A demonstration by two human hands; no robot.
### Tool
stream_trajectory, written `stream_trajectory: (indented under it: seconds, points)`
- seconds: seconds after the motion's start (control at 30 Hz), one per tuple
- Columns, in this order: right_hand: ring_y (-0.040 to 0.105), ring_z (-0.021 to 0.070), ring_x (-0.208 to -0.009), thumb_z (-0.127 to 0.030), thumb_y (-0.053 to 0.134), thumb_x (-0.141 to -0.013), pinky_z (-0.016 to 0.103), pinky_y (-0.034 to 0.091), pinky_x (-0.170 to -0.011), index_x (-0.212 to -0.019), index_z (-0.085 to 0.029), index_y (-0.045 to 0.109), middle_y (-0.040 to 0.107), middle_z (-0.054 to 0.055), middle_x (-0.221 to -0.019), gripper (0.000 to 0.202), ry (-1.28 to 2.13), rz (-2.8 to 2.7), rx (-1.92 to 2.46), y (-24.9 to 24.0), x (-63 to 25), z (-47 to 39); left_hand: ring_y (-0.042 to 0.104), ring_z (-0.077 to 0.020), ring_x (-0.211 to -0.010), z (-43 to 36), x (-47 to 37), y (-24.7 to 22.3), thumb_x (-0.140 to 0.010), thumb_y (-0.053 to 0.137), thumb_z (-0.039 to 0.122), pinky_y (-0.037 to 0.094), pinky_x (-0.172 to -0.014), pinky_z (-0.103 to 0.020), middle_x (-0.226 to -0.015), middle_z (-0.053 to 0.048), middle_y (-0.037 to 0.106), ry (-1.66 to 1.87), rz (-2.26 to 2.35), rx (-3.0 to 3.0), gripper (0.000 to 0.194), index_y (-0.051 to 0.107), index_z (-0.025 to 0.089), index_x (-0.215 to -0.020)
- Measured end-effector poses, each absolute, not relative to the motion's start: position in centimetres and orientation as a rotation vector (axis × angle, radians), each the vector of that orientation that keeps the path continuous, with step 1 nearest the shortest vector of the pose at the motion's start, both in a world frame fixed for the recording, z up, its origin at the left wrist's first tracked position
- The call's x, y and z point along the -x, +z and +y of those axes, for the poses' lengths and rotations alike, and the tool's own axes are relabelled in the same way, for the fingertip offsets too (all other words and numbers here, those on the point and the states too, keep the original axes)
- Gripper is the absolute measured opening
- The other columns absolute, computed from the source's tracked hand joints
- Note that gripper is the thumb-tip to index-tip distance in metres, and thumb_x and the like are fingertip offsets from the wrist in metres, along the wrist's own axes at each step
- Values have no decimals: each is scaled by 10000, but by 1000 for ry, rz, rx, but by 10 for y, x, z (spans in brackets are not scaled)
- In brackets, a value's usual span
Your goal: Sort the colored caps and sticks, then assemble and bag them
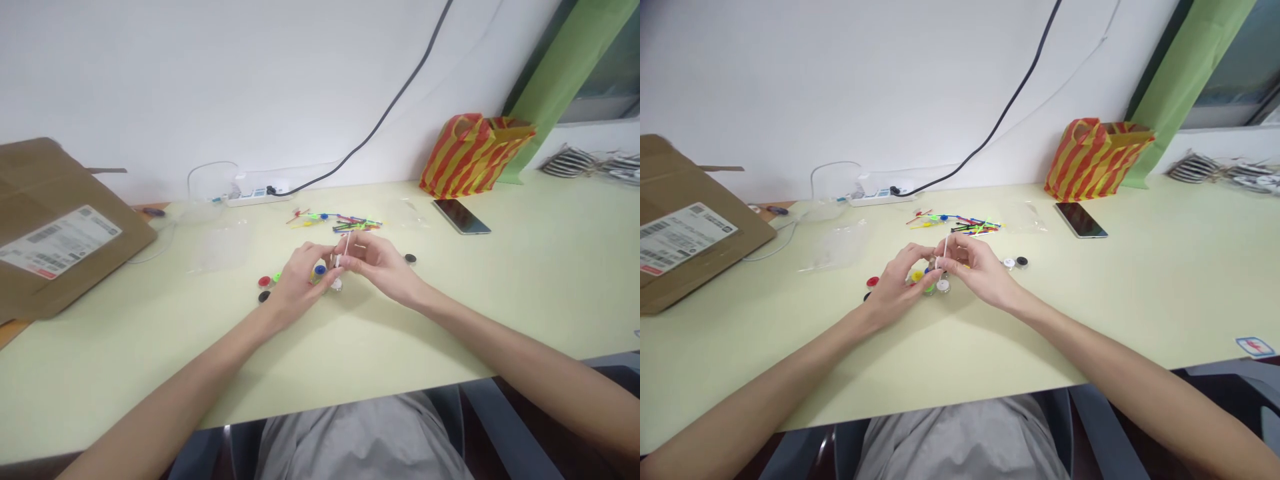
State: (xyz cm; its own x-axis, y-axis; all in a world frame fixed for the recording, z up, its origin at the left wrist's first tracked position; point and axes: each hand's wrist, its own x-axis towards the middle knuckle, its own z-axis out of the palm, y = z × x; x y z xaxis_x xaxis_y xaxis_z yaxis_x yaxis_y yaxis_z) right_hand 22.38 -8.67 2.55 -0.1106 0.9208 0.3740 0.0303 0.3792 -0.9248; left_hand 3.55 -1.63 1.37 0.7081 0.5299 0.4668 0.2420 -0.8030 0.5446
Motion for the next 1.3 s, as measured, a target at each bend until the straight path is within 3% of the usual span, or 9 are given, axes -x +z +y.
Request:
stream_trajectory:
  seconds: [0.13, 0.27, 0.5, 0.67, 0.97, 1.3]
  points:
    - [634, 176, -929, -408, 685, -932, 347, 554, -844, -981, -205, 604, 594, 48, -1040, 224, 998, -1471, 874, 23, -221, -87, 564, -198, -968, -14, -36, 12, -1004, 580, 386, 438, -907, -348, -979, -26, 634, 921, 606, -2454, 176, 607, 230, -1082]
    - [636, 174, -875, -418, 706, -913, 332, 563, -786, -949, -198, 639, 616, 43, -963, 233, 1044, -1462, 872, 20, -222, -85, 574, -189, -941, -14, -36, 13, -971, 628, 363, 449, -898, -346, -988, -28, 626, 964, 582, -2404, 176, 587, 226, -1073]
    - [651, 157, -764, -424, 760, -873, 293, 492, -701, -890, -173, 684, 692, 41, -869, 263, 1126, -1447, 906, 18, -230, -83, 593, -152, -858, -18, -35, 25, -945, 648, 306, 464, -825, -291, -909, -10, 651, 819, 502, -2277, 110, 613, 202, -945]
    - [616, 137, -665, -442, 766, -871, 268, 411, -609, -877, -177, 663, 685, 20, -773, 284, 1263, -1462, 826, 16, -234, -82, 631, -152, -760, -16, -33, 32, -866, 751, 341, 501, -732, -283, -860, -39, 699, 690, 406, -2078, 207, 681, 174, -967]
    - [584, 103, -571, -430, 766, -869, 217, 330, -507, -886, -159, 638, 634, -19, -692, 300, 1558, -1588, 718, 25, -236, -85, 708, -203, -787, -13, -30, 26, -778, 829, 327, 577, -737, -334, -824, -74, 717, 426, 344, -1851, 252, 639, 167, -822]
    - [552, 81, -508, -428, 769, -865, 194, 298, -443, -894, -149, 664, 633, -17, -663, 300, 1530, -1629, 710, 21, -240, -82, 708, -200, -808, -19, -29, 33, -798, 811, 328, 565, -749, -315, -830, -66, 715, 430, 349, -1946, 233, 640, 170, -815]
